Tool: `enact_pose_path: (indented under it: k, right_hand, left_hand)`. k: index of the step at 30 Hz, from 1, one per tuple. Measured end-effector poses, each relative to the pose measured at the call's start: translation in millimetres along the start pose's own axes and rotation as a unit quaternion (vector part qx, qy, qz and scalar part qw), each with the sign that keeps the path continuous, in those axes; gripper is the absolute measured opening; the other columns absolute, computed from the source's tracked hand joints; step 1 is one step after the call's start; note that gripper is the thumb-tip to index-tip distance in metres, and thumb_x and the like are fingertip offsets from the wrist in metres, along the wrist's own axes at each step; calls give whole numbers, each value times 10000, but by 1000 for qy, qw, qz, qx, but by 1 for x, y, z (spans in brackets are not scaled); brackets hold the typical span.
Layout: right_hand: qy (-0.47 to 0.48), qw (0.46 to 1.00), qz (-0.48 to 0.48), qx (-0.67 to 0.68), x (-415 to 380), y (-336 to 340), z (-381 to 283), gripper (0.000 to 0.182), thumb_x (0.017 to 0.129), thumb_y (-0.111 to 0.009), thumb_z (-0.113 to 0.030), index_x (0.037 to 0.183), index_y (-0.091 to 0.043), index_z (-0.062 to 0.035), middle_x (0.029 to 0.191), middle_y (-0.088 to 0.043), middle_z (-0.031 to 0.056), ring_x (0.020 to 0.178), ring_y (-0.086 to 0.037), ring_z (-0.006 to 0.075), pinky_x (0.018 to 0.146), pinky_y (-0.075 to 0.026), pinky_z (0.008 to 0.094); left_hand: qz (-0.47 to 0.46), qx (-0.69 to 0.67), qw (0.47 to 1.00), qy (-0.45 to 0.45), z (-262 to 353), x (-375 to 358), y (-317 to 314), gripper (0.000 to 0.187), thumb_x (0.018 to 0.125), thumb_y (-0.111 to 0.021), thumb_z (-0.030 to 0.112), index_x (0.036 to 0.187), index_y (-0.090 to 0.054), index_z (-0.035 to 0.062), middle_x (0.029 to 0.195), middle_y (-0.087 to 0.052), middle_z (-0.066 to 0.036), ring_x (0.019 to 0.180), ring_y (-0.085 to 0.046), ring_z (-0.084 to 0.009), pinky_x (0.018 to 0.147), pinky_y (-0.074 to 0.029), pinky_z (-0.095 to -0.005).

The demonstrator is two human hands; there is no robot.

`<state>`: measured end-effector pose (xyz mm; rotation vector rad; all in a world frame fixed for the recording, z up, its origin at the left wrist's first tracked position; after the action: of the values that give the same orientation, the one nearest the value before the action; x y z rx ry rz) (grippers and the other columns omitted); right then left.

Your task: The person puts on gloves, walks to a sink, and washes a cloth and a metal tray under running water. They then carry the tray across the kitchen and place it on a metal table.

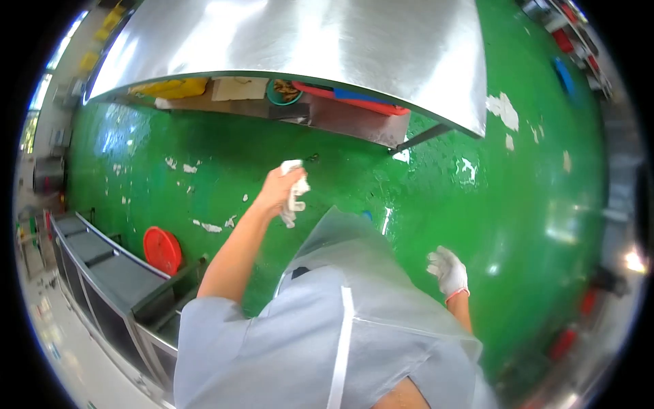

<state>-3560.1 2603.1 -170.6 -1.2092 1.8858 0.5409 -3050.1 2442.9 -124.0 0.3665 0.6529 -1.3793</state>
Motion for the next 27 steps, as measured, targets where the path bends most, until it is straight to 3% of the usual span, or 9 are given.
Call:
enact_pose_path:
  k: [3,6,7,8,10,15,18,23,27]
  right_hand:
    - [-96,984,-147,-14,27,-32,-28,372,974,-477,-255,1180,-589,35,957,-676,189,744,-651,258,556,-561,370]
    - [-106,980,-165,-42,84,-44,-62,367,961,-453,-252,1165,-595,17,890,-680,174,716,-648,281,515,-550,384]
    - [-168,950,-145,-220,112,-41,-63,334,940,-465,-232,1173,-604,-37,865,-692,163,651,-640,305,522,-538,415]
    - [-111,881,-131,-442,140,-43,-80,341,934,-472,-231,1181,-608,-40,869,-698,160,643,-645,300,532,-538,414]
    - [30,599,-80,-796,187,-65,-114,355,921,-486,-227,1198,-617,-48,876,-710,154,626,-655,289,551,-540,412]
    - [261,551,-211,-764,245,-180,-134,401,892,-522,-209,1241,-634,-47,876,-717,146,667,-681,216,629,-553,353]
    - [245,554,-271,-748,274,-274,-96,414,883,-542,-185,1272,-630,-75,858,-709,129,679,-676,199,637,-549,334]
    - [302,412,-356,-782,241,-429,-22,412,903,-563,-180,1299,-616,-80,903,-707,94,725,-673,178,671,-544,301]
    - [272,448,-367,-768,159,-551,6,396,901,-565,-200,1269,-640,-73,1080,-688,156,937,-662,236,829,-516,341]
  left_hand:
    - [113,-92,989,-15,0,-16,74,149,913,-678,228,920,-640,85,682,-591,8,522,-532,-89,427,-413,-238]
    - [189,-209,957,-61,5,-52,132,127,930,-657,205,899,-619,88,637,-559,9,466,-509,-96,386,-382,-227]
    - [238,-220,943,-68,8,-66,151,126,937,-648,204,896,-615,90,629,-548,12,463,-501,-96,387,-377,-233]
    - [285,-231,928,-67,7,-83,169,126,943,-638,204,893,-611,91,622,-537,14,460,-493,-96,388,-372,-238]
    - [325,-219,912,-125,12,-110,206,131,948,-631,211,888,-607,97,619,-525,16,456,-479,-99,401,-362,-248]
    - [453,-161,866,-139,11,-171,266,133,946,-630,231,920,-610,102,744,-579,15,609,-551,-98,457,-422,-283]
    - [499,-185,841,-99,8,-177,267,145,936,-637,246,938,-615,102,756,-587,4,620,-567,-115,481,-468,-299]
    - [506,-236,820,-122,-50,-165,355,182,925,-644,254,975,-631,79,758,-597,-3,622,-564,-121,481,-462,-330]
    - [539,-293,783,-99,-95,-172,419,201,925,-632,247,993,-634,57,783,-603,-16,657,-568,-134,535,-465,-320]
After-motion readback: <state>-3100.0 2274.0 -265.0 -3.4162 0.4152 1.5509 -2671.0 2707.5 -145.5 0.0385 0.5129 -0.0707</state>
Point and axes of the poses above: each hand's wrist, its own x-axis towards the middle knuckle, its own y-axis out of the back of the hand, z = x × y, the point moved 10 cm from there along x, towards the middle knuckle
